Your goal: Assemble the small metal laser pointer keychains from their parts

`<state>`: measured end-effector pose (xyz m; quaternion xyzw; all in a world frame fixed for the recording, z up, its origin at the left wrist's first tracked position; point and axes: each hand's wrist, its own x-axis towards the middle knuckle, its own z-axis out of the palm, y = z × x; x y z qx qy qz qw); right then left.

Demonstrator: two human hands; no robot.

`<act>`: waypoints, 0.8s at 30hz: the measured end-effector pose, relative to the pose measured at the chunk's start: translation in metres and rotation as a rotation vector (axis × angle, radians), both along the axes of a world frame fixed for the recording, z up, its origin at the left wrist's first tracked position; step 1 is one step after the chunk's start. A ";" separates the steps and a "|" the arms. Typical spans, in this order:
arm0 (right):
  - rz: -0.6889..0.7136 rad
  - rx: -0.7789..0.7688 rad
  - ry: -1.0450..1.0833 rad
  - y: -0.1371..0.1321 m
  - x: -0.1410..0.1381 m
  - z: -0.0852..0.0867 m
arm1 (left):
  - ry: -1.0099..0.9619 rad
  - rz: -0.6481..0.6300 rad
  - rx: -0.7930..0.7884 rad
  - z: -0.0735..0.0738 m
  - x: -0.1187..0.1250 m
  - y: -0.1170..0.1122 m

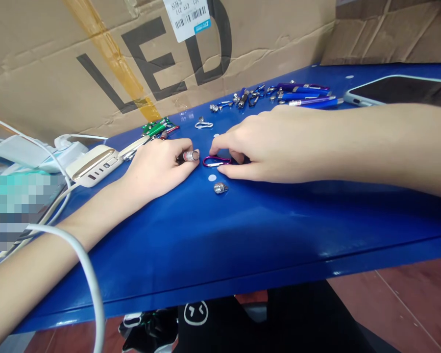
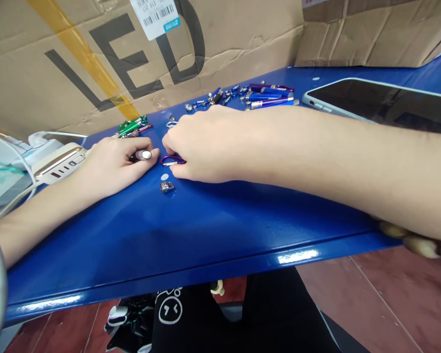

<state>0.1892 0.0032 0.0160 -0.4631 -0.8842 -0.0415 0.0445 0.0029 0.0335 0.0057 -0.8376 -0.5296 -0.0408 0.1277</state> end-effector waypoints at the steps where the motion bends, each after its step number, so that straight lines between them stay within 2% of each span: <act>1: 0.005 0.006 -0.010 -0.001 0.000 0.001 | -0.013 -0.006 -0.003 0.000 0.000 0.000; 6: -0.102 0.002 -0.031 -0.003 -0.005 0.001 | -0.073 -0.042 -0.017 -0.001 0.001 0.001; 10: -0.174 0.008 -0.075 -0.001 -0.008 0.000 | -0.024 -0.060 0.000 -0.001 0.001 0.001; 13: -0.127 0.009 -0.138 -0.004 -0.006 0.002 | 0.009 -0.084 0.016 -0.002 0.000 0.001; 16: -0.055 0.012 -0.198 -0.012 -0.004 0.008 | 0.027 -0.061 0.033 -0.003 -0.001 0.001; 19: -0.043 -0.011 -0.234 -0.018 -0.003 0.011 | 0.029 -0.036 0.060 -0.003 -0.001 0.002; 22: -0.010 -0.023 -0.212 -0.009 -0.004 0.005 | 0.032 -0.024 0.064 -0.003 -0.001 0.002; 24: -0.004 -0.046 -0.105 0.003 -0.003 -0.004 | 0.036 -0.022 0.067 -0.003 -0.001 0.002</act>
